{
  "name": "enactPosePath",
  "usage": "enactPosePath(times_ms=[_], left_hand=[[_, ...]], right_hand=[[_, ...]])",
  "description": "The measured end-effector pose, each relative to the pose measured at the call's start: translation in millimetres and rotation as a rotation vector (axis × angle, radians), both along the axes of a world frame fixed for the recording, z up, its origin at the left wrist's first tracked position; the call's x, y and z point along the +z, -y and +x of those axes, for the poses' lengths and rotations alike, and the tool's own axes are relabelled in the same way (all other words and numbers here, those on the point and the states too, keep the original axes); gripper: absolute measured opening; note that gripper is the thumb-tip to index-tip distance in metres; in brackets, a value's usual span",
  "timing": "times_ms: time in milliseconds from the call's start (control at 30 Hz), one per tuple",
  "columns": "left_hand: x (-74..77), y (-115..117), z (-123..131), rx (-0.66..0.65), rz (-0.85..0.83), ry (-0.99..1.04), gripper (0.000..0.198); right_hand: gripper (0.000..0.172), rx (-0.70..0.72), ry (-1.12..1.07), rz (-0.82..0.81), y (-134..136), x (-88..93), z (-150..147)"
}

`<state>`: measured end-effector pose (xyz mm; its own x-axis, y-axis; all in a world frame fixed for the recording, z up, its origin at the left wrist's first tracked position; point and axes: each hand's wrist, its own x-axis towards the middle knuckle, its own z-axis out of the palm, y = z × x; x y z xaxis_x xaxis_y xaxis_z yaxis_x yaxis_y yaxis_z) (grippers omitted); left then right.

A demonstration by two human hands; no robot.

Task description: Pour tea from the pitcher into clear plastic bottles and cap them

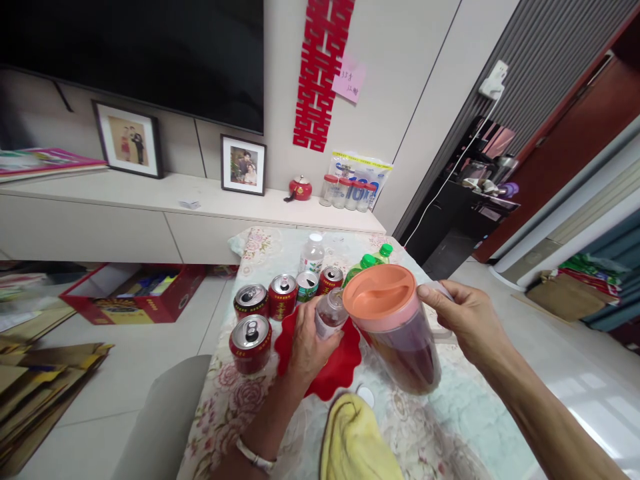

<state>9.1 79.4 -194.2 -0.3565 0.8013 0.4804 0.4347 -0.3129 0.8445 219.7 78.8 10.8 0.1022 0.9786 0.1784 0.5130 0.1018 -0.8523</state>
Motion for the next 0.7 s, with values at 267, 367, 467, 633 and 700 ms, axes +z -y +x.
enactPosePath(times_ms=[267,367,467,633,700], left_hand=[[0.4,-0.1,-1.0,-0.02,-0.007,0.014,0.081],[0.5,-0.2,-0.9,-0.025,-0.016,0.017,0.081],[0.6,-0.4,-0.4,-0.011,-0.012,0.014,0.08],[0.4,-0.3,0.1,0.005,0.004,-0.004,0.08],[0.2,-0.2,0.0,0.001,0.006,0.0,0.081]], right_hand=[[0.065,-0.016,-0.013,-0.011,-0.2,-1.2,-0.5],[0.065,-0.013,-0.004,-0.005,0.5,-0.4,-1.4],[0.065,-0.012,0.011,-0.003,0.7,0.8,-1.0],[0.064,-0.013,0.018,-0.015,0.2,1.7,0.6],[0.064,-0.009,0.017,-0.008,0.2,2.1,0.0]])
